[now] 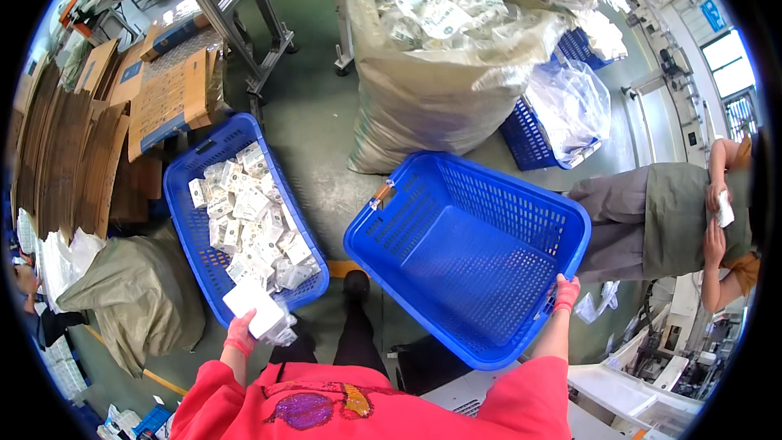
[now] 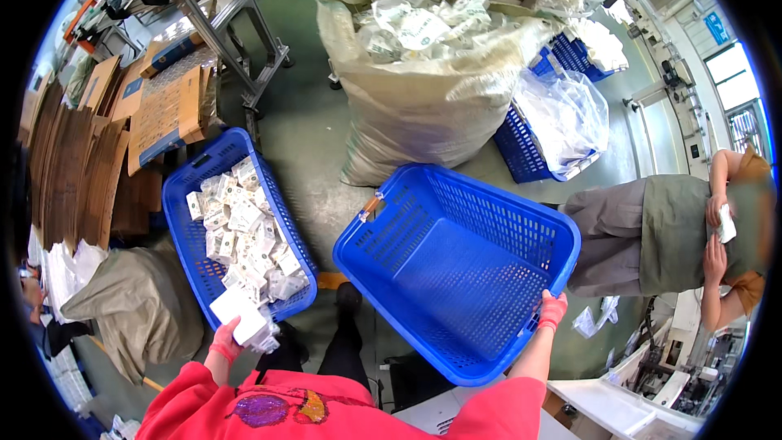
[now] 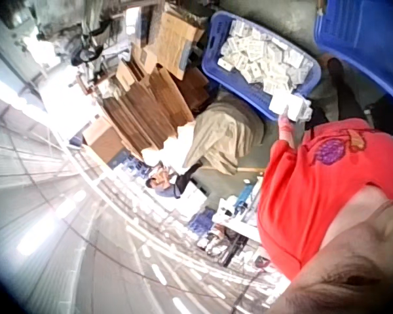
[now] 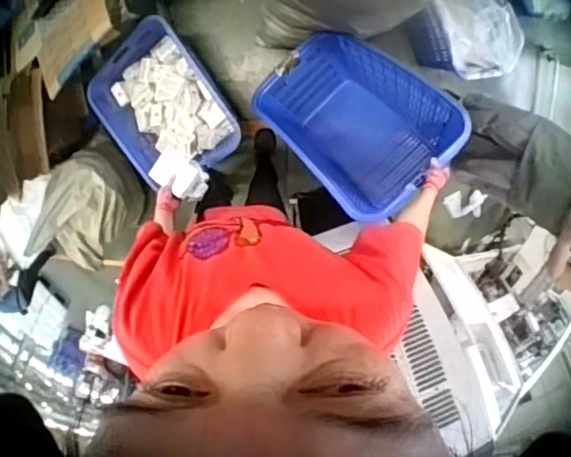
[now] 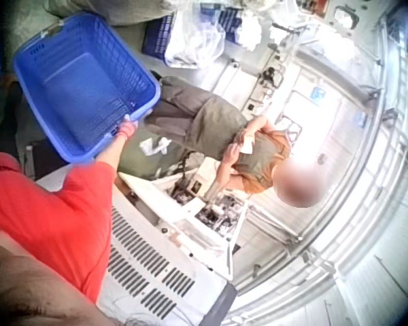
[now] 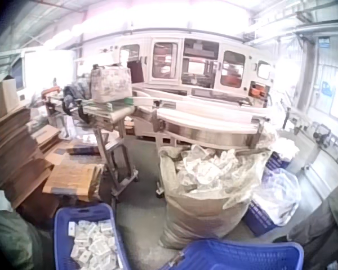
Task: The person picks up boxes from a blue basket and a green bag, organizes them onto a work surface, and places items back into the bag with another person.
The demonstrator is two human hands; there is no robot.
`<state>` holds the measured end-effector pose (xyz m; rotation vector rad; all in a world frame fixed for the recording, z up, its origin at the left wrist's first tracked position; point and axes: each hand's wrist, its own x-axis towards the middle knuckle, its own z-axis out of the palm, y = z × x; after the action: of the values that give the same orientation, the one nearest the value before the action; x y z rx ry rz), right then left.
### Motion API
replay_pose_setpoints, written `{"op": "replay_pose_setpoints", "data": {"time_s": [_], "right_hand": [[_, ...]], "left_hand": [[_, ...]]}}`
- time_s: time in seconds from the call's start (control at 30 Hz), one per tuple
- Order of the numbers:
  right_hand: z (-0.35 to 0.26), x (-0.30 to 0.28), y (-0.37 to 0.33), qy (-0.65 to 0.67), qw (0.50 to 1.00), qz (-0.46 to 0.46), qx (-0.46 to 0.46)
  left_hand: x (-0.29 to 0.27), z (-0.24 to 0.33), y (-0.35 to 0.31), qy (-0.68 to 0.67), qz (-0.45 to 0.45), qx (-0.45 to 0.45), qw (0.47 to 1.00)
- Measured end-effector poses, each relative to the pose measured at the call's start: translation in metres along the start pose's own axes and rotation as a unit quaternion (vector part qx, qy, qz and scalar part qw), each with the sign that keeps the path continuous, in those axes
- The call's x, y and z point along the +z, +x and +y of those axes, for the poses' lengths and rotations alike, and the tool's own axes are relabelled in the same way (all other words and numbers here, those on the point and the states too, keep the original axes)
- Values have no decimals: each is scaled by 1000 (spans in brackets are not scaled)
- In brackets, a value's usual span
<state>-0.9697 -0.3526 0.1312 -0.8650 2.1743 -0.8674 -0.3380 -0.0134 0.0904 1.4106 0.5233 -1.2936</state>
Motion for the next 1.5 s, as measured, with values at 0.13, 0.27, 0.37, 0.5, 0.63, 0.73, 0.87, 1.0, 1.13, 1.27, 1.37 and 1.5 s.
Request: {"op": "replay_pose_setpoints", "data": {"time_s": [0.13, 0.27, 0.37, 0.5, 0.63, 0.73, 0.87, 1.0, 1.13, 1.27, 1.37, 1.5], "right_hand": [[28, -24, 34, -202, 975, 59, -73], [21, -47, 51, -303, 951, 34, -57], [31, -30, 39, -384, 912, 142, 29], [84, -24, 21, -571, 817, -77, 23], [48, 84, -93, -511, 785, -346, -48], [-48, 146, -219, -18, 815, -578, 18], [-139, 188, -299, 230, 720, -655, 12], [-190, 216, -300, 66, 817, -552, -152], [-263, 234, -259, -126, 817, -280, -489], [-382, 257, -188, -248, 789, -3, -562], [-474, 308, -133, -294, 798, -35, -525], [-483, 343, -116, -308, 805, 10, -507]], "left_hand": [[87, 10, 9, 116, -112, 16, 987], [146, 34, -14, 171, -208, -4, 963], [155, 47, -24, 198, -209, -22, 957], [173, 52, -23, 149, -217, -15, 964], [196, 47, -26, 85, -266, -34, 960], [232, 53, -30, 80, -337, -53, 937], [277, 89, -63, 108, -442, -101, 885], [314, 129, -57, 123, -460, -110, 872], [346, 195, -19, 27, -415, 52, 908], [361, 312, 49, -101, -394, 91, 909], [343, 370, 85, -76, -322, 198, 923], [332, 388, 72, -134, -252, 203, 937]]}}
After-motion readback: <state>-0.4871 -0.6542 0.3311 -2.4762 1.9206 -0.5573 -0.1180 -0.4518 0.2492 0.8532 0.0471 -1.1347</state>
